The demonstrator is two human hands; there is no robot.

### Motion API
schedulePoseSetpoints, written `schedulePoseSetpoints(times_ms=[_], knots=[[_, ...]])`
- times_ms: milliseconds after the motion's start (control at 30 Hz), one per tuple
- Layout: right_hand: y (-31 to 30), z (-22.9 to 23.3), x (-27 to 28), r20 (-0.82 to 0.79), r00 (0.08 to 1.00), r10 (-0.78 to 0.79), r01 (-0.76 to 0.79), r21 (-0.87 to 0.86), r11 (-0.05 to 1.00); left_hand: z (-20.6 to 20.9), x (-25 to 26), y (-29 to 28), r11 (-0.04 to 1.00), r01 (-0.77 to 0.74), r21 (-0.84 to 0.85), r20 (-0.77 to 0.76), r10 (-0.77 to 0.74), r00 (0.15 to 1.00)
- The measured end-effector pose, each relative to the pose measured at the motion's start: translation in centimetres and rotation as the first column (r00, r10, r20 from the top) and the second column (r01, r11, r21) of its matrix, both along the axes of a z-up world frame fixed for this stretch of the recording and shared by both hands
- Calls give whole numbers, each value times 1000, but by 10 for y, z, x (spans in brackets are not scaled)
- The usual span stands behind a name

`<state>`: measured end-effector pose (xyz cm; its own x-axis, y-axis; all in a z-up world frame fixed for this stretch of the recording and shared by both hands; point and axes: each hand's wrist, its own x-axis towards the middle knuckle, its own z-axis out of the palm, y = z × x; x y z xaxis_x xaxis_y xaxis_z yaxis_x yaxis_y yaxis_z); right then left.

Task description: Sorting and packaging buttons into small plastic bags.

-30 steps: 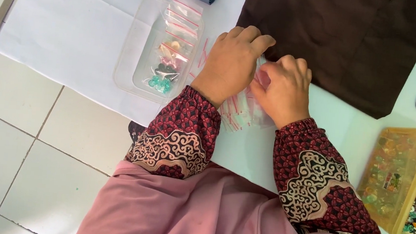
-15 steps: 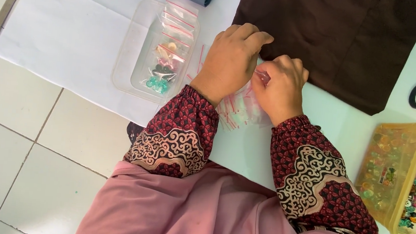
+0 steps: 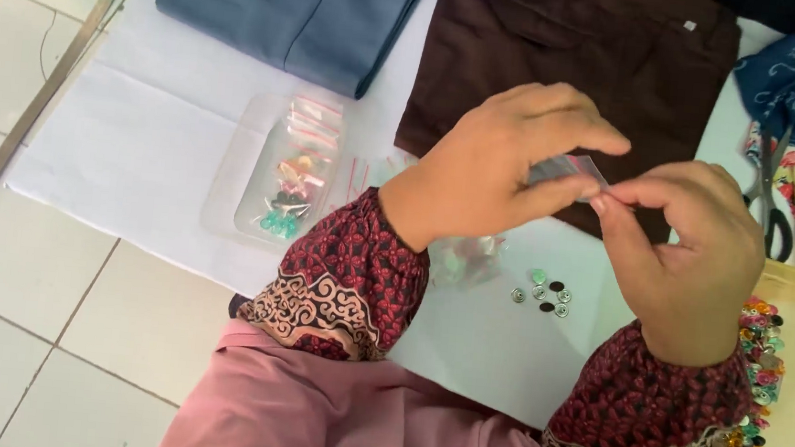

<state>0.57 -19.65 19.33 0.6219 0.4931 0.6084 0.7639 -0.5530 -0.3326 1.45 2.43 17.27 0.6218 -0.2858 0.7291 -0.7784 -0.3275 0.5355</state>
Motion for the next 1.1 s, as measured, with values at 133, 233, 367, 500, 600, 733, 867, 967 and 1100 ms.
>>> schedulePoseSetpoints(times_ms=[133, 233, 367, 500, 600, 733, 867, 967, 1100], knots=[[-19, 0, 3, -1, 998, -58, 57, 63, 996, 6, 5, -18, 1000, 5, 30, -25, -4, 1000], [-29, 1, 7, -16, 999, -51, 52, 79, 995, 4, 9, -26, 1000, 17, -5, -30, -17, 999], [-30, 2, 13, -13, 1000, -9, 10, 61, 998, 6, 7, -30, 1000, -15, -3, -57, 15, 998], [-32, 2, 13, 4, 1000, 19, -19, 49, 999, 4, 7, -33, 999, -5, 47, -39, 7, 999], [-35, 0, 14, 11, 1000, -4, 4, 0, 1000, 1, 9, -34, 999, -4, 32, -55, 5, 998], [-38, -3, 19, 49, 999, 9, -8, -29, 1000, 1, 9, -34, 1000, 14, -12, -56, -14, 998], [-35, -3, 20, 63, 997, 32, -28, -70, 997, 1, 10, -35, 1000, -6, -5, -27, 6, 1000], [-34, -1, 20, 48, 998, 52, -47, -84, 995, 1, 10, -38, 999, -23, -23, 14, 23, 1000], [-35, 0, 20, 42, 997, 67, -62, -103, 993, 2, 9, -38, 997, -74, 8, 50, 73, 996]])
